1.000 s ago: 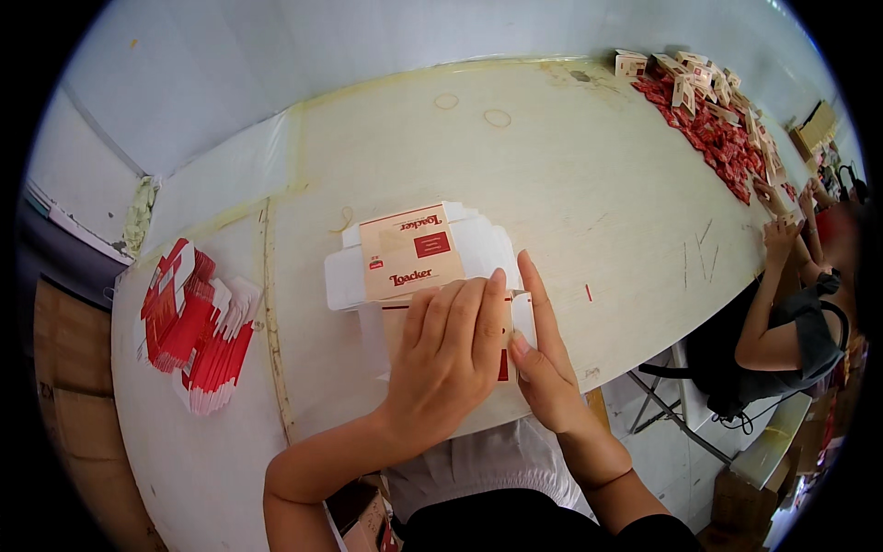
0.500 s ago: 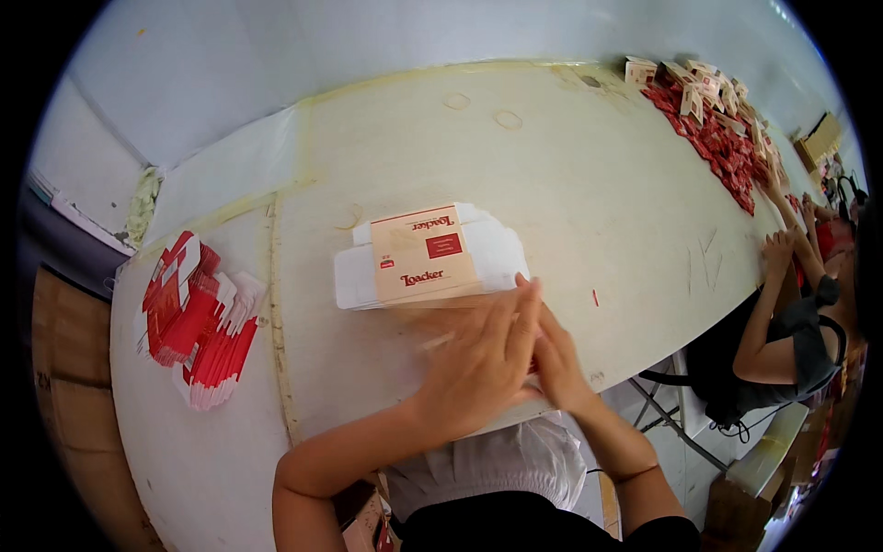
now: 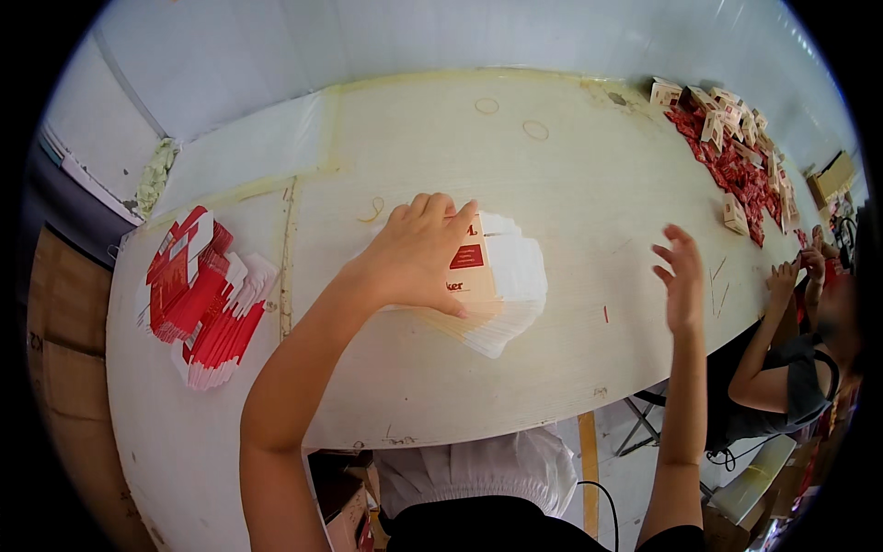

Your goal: The person assembles cardboard boxes by hand, folding the flaps and interlocking the tabs of individual flat pieces taken from a stack on a table.

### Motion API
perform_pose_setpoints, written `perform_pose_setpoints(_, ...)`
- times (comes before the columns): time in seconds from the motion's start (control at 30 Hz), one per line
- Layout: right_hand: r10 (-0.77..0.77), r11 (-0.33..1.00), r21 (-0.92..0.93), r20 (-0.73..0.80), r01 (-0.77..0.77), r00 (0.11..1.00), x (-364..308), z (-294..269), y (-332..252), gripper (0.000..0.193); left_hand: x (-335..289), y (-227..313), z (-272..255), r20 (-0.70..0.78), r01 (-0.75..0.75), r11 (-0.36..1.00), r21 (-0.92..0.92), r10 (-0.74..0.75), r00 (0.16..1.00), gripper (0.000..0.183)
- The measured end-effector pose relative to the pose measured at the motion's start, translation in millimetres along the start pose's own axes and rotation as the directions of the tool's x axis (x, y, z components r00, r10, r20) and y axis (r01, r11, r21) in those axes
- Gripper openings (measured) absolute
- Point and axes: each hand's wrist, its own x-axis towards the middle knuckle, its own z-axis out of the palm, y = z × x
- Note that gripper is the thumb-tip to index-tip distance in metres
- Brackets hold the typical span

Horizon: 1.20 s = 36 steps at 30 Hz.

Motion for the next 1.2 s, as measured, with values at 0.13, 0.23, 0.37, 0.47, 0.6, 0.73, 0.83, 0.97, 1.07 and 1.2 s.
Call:
perform_pose_setpoints(0.13, -0.385, 0.816, -0.221, 0.483, 0.535, 0.786, -48.3, 72.6, -36.7, 0.058, -5.9, 16.6, -2.1, -0.172, -0.009, 1.000, -0.008, 0.007, 0.985, 0.103)
perform_pose_setpoints(0.23, -0.481, 0.693, -0.225, 0.563, 0.685, 0.672, -71.5, 106.6, -58.2, 0.062, -24.6, 38.5, -2.8, -0.399, 0.027, 0.998, 0.052, -0.004, 0.917, 0.096)
perform_pose_setpoints(0.37, -0.455, 0.670, -0.232, 0.622, 0.705, 0.637, -77.4, 107.6, -64.5, 0.058, -42.9, 58.3, -5.3, -0.420, 0.132, 0.991, -0.002, -0.120, 0.899, 0.093)
perform_pose_setpoints(0.47, -0.429, 0.678, -0.249, 0.630, 0.691, 0.648, -81.0, 112.1, -65.5, 0.050, -47.1, 62.8, -0.6, -0.458, 0.099, 0.994, 0.035, -0.072, 0.886, 0.095)
perform_pose_setpoints(0.6, -0.321, 0.827, -0.212, 0.584, 0.521, 0.746, -85.9, 112.3, -71.8, 0.044, -48.7, 69.8, 5.7, -0.518, 0.079, 0.987, 0.137, 0.003, 0.856, 0.097)
perform_pose_setpoints(0.73, -0.387, 0.790, -0.171, 0.606, 0.588, 0.696, -88.8, 108.5, -63.3, 0.040, -44.6, 75.5, 13.0, -0.543, 0.084, 0.969, 0.233, 0.058, 0.838, 0.096)
perform_pose_setpoints(0.83, -0.423, 0.791, -0.167, 0.544, 0.588, 0.725, -88.9, 106.1, -68.6, 0.042, -44.4, 78.9, 6.6, -0.571, 0.106, 0.958, 0.265, 0.067, 0.818, 0.085)
perform_pose_setpoints(0.97, -0.440, 0.766, -0.208, 0.519, 0.608, 0.733, -88.0, 99.5, -70.9, 0.052, -46.3, 80.8, 9.4, -0.512, 0.078, 0.977, 0.199, 0.036, 0.858, 0.089)
perform_pose_setpoints(1.07, -0.469, 0.706, -0.229, 0.558, 0.670, 0.684, -88.9, 94.0, -71.4, 0.051, -49.3, 81.2, 6.2, -0.495, 0.068, 0.994, 0.090, -0.015, 0.869, 0.091)
perform_pose_setpoints(1.2, -0.382, 0.798, -0.193, 0.570, 0.571, 0.727, -89.3, 95.8, -64.2, 0.044, -48.7, 79.9, 10.0, -0.481, 0.036, 0.998, 0.052, -0.006, 0.877, 0.098)
